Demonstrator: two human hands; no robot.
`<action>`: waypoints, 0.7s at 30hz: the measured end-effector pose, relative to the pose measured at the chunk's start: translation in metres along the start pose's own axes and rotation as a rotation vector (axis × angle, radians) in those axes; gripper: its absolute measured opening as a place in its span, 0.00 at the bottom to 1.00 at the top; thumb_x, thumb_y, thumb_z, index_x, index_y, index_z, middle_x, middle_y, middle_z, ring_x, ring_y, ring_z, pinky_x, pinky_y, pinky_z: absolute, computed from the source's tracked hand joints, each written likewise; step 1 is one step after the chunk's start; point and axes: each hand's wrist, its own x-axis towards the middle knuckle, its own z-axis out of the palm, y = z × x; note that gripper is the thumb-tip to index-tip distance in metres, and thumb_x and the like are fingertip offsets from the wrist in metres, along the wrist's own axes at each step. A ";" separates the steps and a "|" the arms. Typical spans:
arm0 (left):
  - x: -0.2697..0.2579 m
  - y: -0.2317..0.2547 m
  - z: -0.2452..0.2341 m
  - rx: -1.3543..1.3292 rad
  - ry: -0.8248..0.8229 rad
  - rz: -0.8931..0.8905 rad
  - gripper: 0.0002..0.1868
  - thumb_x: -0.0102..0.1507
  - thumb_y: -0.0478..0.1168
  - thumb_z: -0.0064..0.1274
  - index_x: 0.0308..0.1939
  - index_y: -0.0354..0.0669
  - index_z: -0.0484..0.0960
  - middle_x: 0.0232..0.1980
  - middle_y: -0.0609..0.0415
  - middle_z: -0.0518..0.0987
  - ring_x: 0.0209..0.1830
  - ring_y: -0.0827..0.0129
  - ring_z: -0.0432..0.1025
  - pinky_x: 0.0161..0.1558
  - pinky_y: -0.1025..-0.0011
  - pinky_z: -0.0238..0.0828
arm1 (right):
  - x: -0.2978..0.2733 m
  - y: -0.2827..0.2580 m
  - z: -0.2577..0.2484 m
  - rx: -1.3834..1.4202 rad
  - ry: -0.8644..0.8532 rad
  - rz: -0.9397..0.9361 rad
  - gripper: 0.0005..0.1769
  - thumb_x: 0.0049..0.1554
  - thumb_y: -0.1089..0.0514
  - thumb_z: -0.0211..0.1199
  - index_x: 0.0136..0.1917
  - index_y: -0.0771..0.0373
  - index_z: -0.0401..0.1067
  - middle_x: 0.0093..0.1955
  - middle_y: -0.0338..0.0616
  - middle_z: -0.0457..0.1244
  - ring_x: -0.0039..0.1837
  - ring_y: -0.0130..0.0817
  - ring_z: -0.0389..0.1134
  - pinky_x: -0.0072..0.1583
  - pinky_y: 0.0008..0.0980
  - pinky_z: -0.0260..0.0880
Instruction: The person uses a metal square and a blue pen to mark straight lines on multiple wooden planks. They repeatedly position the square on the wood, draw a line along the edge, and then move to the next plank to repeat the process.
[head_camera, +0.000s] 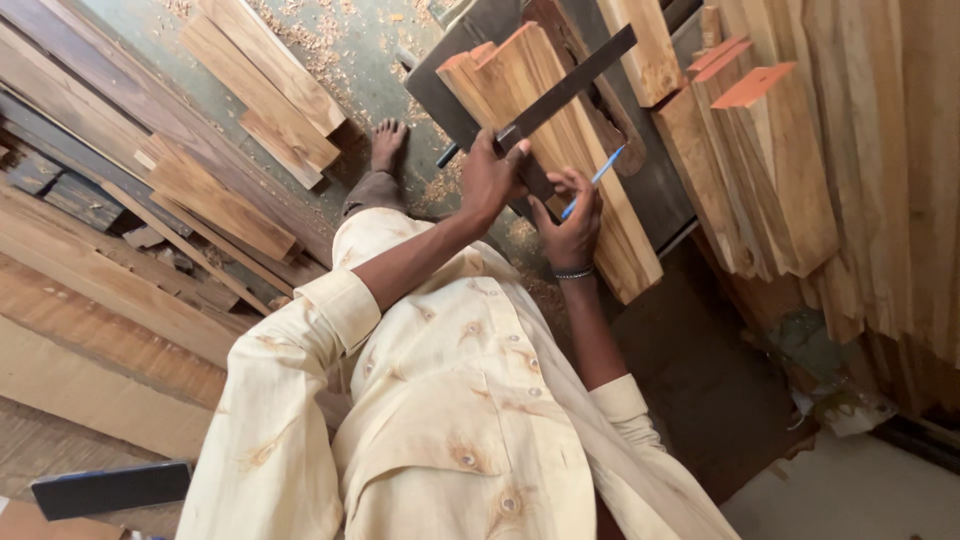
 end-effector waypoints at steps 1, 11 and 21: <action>0.006 0.004 -0.004 0.009 0.020 0.044 0.19 0.63 0.46 0.61 0.46 0.34 0.75 0.35 0.43 0.84 0.30 0.63 0.84 0.25 0.68 0.82 | 0.003 0.000 0.004 0.021 -0.005 0.016 0.38 0.53 0.61 0.78 0.70 0.64 0.61 0.60 0.44 0.68 0.58 0.41 0.67 0.64 0.41 0.67; 0.029 0.032 -0.033 0.043 -0.007 0.101 0.19 0.63 0.45 0.63 0.42 0.31 0.74 0.37 0.44 0.83 0.33 0.63 0.84 0.26 0.68 0.86 | 0.036 -0.026 0.018 0.065 -0.016 -0.025 0.35 0.52 0.65 0.79 0.67 0.64 0.63 0.60 0.47 0.68 0.60 0.39 0.71 0.63 0.37 0.72; 0.029 0.033 -0.034 -0.093 -0.087 -0.021 0.21 0.62 0.45 0.61 0.49 0.34 0.73 0.44 0.44 0.82 0.37 0.62 0.84 0.27 0.68 0.84 | 0.055 -0.035 0.003 0.446 0.001 0.136 0.32 0.64 0.53 0.66 0.73 0.68 0.58 0.55 0.49 0.70 0.59 0.34 0.71 0.65 0.36 0.73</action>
